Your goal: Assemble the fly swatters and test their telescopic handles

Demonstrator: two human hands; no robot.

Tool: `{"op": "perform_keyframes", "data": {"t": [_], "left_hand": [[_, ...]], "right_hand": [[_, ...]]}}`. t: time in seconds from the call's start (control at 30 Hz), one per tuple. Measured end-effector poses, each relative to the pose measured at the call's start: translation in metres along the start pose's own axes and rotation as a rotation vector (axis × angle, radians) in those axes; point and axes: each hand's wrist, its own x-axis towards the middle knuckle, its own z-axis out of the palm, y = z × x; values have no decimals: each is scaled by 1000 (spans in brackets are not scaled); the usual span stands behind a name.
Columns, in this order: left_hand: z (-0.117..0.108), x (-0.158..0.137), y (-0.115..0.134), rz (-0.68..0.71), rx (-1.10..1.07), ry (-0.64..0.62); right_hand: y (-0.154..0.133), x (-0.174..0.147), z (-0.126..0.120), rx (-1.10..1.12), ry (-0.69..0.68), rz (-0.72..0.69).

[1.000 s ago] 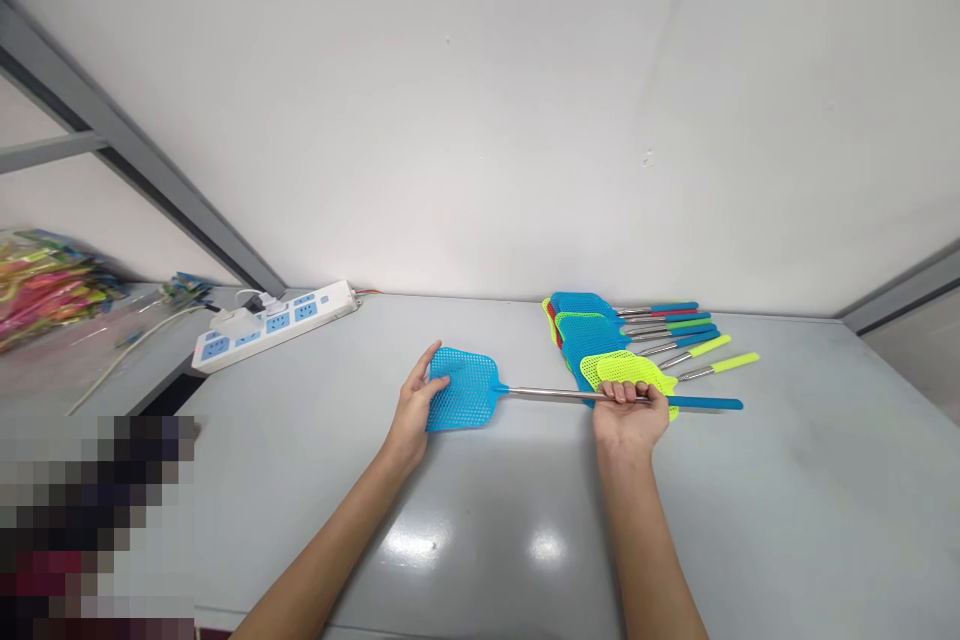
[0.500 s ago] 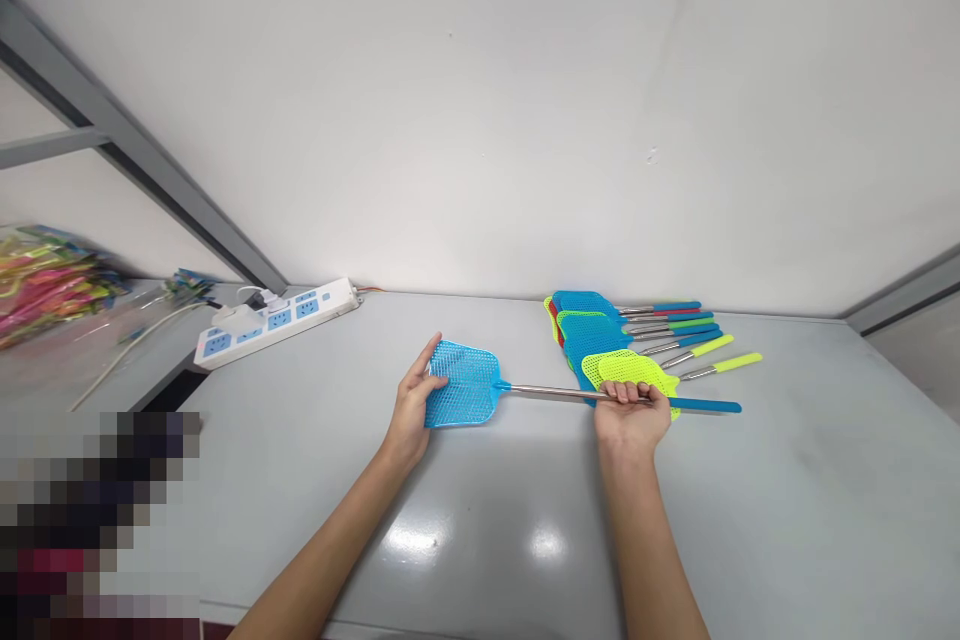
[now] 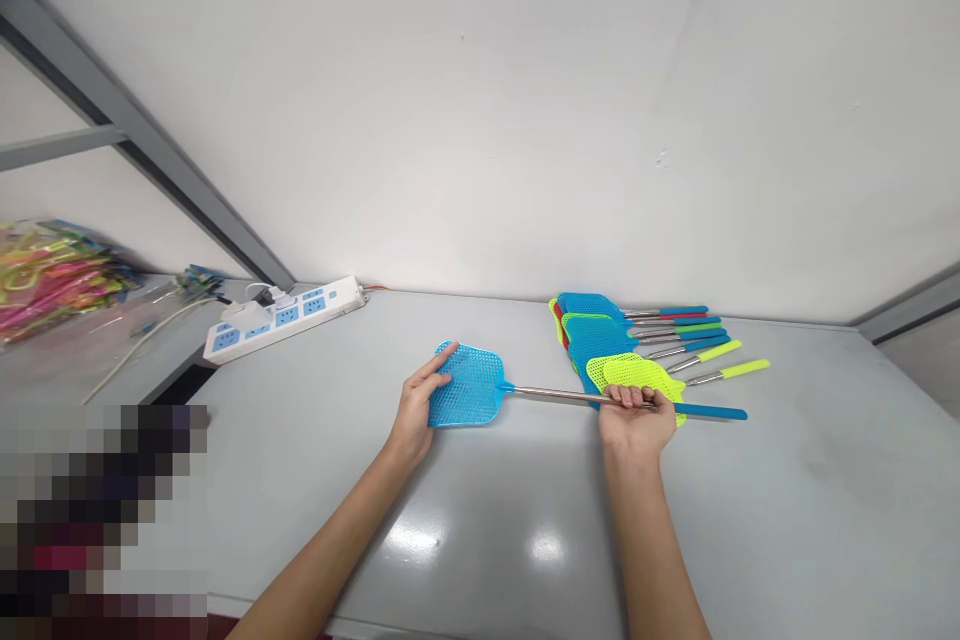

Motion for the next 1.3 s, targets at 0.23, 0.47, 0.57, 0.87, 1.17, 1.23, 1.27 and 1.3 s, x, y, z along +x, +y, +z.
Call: {"op": "perform_keyframes", "data": {"t": [0.23,0.47,0.57,0.87,1.17,1.23,1.27,1.3], "left_hand": [[-2,2,2,96,-16,16],[-7,7,9,-77,-352,4],[-10,9,9,-241,-452,-33],[3,-11,2,-271,-429,-367],[7,-12,-1,-127,-93,-386],[8,-14,-2,-65,-8,-391],[9,-16,-3,-49,30,-402],[10,-17,-4,-41,64,-416]], "right_hand": [[0,-1,1,52,64,58],[3,-6,9,96,38,72],[5,-11,14,139,-30,54],[27,-31,21,196,-150,188],[42,-46,25,250,-178,293],[40,-45,26,273,-184,291],[39,-45,27,285,-184,293],[39,-45,27,297,-183,295]]}}
